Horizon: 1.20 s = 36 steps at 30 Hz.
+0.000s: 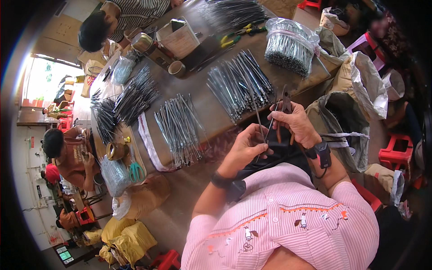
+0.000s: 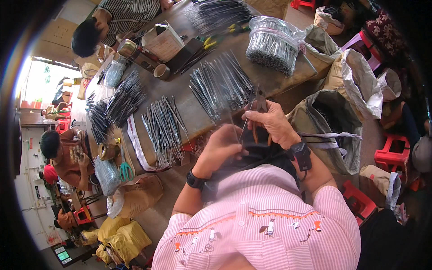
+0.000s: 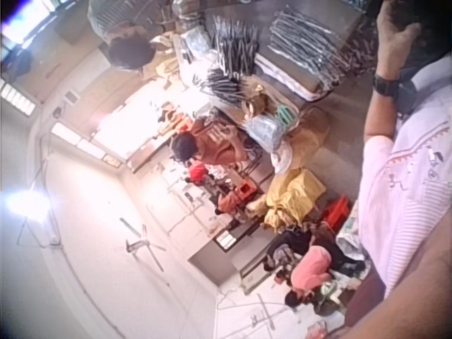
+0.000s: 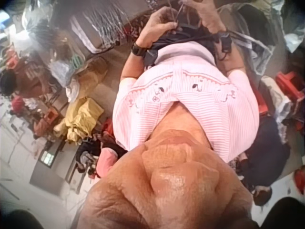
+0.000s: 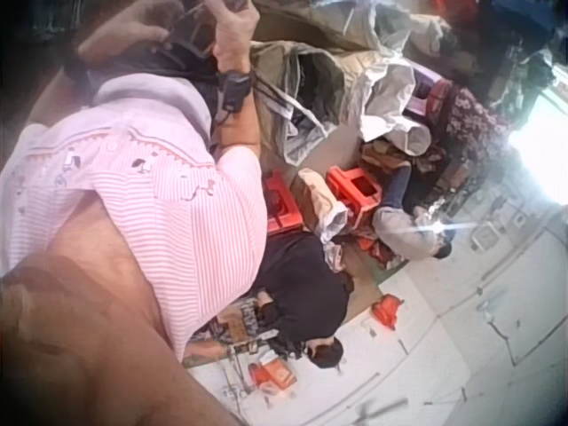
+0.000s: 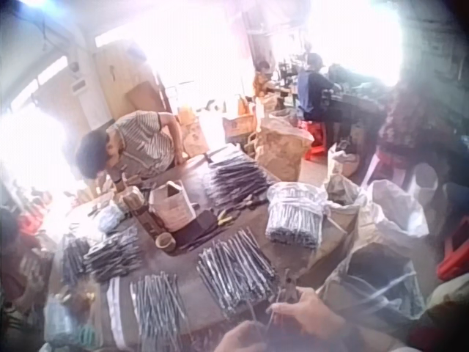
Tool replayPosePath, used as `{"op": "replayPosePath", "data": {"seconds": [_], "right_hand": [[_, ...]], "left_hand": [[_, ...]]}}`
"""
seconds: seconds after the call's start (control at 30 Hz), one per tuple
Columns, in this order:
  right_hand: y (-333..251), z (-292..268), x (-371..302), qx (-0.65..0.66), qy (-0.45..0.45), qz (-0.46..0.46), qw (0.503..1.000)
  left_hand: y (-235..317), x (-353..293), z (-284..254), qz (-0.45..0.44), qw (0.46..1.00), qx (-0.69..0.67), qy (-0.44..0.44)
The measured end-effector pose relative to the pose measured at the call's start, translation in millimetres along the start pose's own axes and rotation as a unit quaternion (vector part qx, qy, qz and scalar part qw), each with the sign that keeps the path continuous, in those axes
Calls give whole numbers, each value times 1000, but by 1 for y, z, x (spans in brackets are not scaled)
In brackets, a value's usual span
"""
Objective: The person repeatedly picks up thin metal rods from a table, bends each one with pliers, and places the bent rods into a pile. The process is continuous and repetitive throughout the clip.
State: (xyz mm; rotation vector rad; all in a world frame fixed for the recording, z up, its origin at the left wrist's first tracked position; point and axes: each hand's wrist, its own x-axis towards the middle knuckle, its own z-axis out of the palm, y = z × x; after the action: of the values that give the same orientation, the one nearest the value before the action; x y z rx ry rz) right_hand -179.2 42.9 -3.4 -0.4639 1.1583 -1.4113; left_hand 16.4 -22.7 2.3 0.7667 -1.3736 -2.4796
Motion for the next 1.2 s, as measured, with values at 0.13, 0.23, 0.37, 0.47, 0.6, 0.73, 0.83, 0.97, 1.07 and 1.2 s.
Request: {"op": "replayPosePath", "data": {"seconds": [0.13,0.23,0.37,0.47,0.6,0.73,0.83,0.97,1.07,1.2], "right_hand": [[2,1,1,-5,-2,-18,1000],[2,4,0,-38,4,-41,998],[1,7,-3,-97,0,-82,992],[6,6,-7,-90,-9,-94,991],[14,-4,-3,91,54,42,994],[17,-25,-5,378,13,163,911],[25,-33,-23,374,-50,181,908],[26,-41,-38,212,-138,162,954],[26,-41,-46,-24,-131,132,982],[23,-41,-45,-298,-115,42,947]], "left_hand": [[0,2,3,4,994,-114,-5],[-1,4,2,45,993,-108,0],[-6,12,-2,-95,954,-280,56],[-17,18,3,-51,973,-198,109],[-21,18,-1,-9,975,-185,121],[-19,14,-6,15,982,-154,108],[-18,12,-3,27,987,-97,123],[-15,14,8,68,985,2,156],[-12,13,13,121,970,102,182],[-11,13,13,157,951,183,193]]}}
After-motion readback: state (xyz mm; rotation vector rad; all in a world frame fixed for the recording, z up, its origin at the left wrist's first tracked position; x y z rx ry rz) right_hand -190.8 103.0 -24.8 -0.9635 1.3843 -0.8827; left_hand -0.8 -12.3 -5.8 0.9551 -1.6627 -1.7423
